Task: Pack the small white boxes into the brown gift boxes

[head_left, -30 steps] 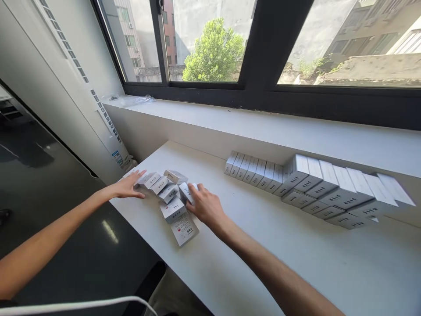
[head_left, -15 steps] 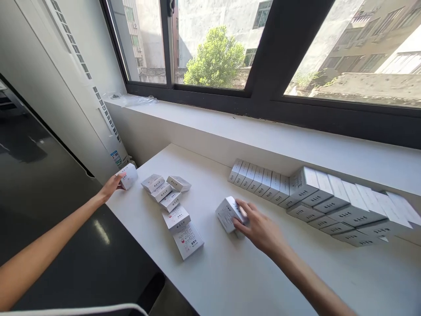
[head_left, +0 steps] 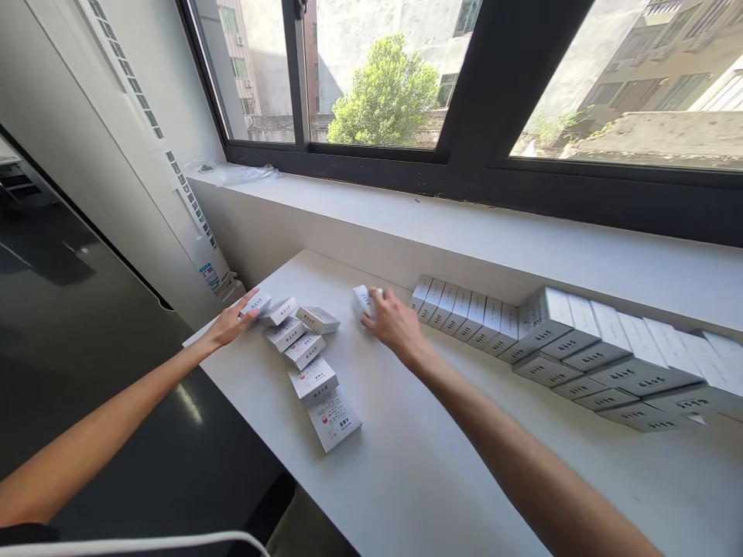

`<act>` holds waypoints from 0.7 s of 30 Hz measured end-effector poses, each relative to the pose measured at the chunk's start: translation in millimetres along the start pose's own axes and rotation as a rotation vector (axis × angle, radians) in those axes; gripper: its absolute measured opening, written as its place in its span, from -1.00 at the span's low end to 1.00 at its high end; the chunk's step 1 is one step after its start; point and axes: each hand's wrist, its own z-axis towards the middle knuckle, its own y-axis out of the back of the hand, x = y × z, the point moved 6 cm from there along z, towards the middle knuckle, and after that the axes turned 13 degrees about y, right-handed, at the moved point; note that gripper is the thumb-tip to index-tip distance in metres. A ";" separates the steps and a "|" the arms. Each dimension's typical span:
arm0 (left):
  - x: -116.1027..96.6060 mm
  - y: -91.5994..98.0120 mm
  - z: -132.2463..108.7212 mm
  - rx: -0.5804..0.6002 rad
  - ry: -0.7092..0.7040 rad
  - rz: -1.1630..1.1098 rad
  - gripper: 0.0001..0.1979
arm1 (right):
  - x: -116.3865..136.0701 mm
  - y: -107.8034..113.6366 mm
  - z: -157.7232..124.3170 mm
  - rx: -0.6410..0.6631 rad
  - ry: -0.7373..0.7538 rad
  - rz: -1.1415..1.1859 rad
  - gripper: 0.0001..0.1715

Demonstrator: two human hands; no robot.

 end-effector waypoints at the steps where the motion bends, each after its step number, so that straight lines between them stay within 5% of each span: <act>1: -4.4 -1.0 1.4 0.030 -0.018 -0.005 -0.22 | 10.4 -5.5 11.2 0.025 0.030 0.026 -0.40; 8: -40.9 -22.1 2.9 0.319 -0.264 0.015 0.11 | 54.5 -33.9 43.2 0.211 0.126 0.282 -0.16; 14: -51.9 -28.2 22.1 0.206 -0.283 -0.011 0.07 | 49.4 -38.2 32.9 0.322 0.115 0.551 0.24; 17: -63.7 -36.2 35.4 0.227 -0.321 -0.035 0.18 | 52.1 -44.1 29.1 0.262 0.129 0.539 0.33; 21: -90.3 -52.2 46.7 0.319 -0.437 -0.104 0.21 | 51.9 -53.4 24.2 0.123 0.088 0.482 0.16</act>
